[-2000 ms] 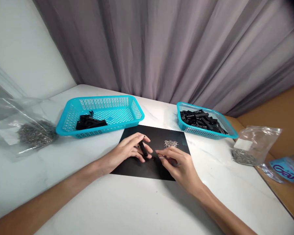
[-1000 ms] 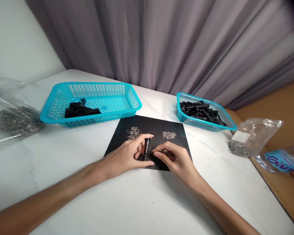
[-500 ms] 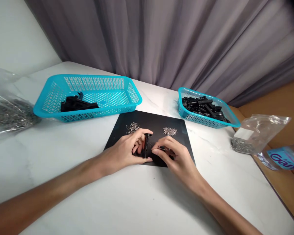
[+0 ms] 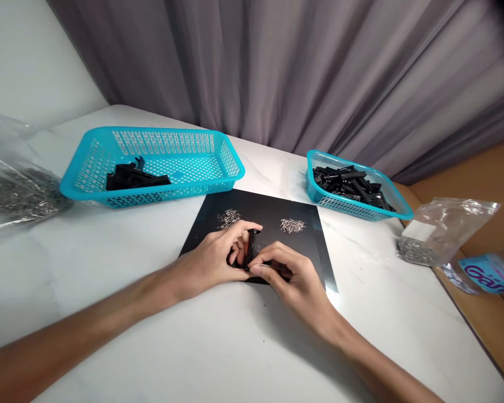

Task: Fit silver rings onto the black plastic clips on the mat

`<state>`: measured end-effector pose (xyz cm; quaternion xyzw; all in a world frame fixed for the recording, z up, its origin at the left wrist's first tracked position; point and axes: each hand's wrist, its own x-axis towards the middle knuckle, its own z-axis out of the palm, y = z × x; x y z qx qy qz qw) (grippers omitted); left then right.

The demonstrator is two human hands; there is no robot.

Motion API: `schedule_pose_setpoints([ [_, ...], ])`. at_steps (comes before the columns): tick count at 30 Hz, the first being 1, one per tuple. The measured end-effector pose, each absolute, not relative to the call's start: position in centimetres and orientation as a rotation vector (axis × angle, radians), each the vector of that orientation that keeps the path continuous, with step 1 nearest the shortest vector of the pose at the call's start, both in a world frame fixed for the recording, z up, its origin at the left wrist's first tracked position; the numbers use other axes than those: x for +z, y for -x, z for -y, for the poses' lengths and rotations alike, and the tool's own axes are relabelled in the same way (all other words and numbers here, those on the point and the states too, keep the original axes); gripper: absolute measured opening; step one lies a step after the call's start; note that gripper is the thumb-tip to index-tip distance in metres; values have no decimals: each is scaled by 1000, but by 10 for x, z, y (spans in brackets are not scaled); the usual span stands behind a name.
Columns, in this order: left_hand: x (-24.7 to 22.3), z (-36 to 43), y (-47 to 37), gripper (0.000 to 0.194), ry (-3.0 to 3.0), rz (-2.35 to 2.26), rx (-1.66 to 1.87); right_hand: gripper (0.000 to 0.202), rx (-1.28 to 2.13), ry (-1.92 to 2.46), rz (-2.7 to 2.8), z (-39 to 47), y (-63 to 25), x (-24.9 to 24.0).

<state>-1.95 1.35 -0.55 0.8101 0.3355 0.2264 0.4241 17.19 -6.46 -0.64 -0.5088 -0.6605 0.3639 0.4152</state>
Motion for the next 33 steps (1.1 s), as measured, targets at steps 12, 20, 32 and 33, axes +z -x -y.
schedule_pose_setpoints([
  [12,-9,-14,19,57,-2082,-820,566,12,1000,1216,1879,57,-187,6],
  [20,-15,-12,24,58,-2108,-819,576,11,942,1463,1757,55,-178,3],
  [32,-11,-12,24,61,-2042,-819,559,12,993,1365,1781,59,-184,9],
  [33,-10,-13,23,62,-2031,-822,572,16,979,1336,1782,59,-187,11],
])
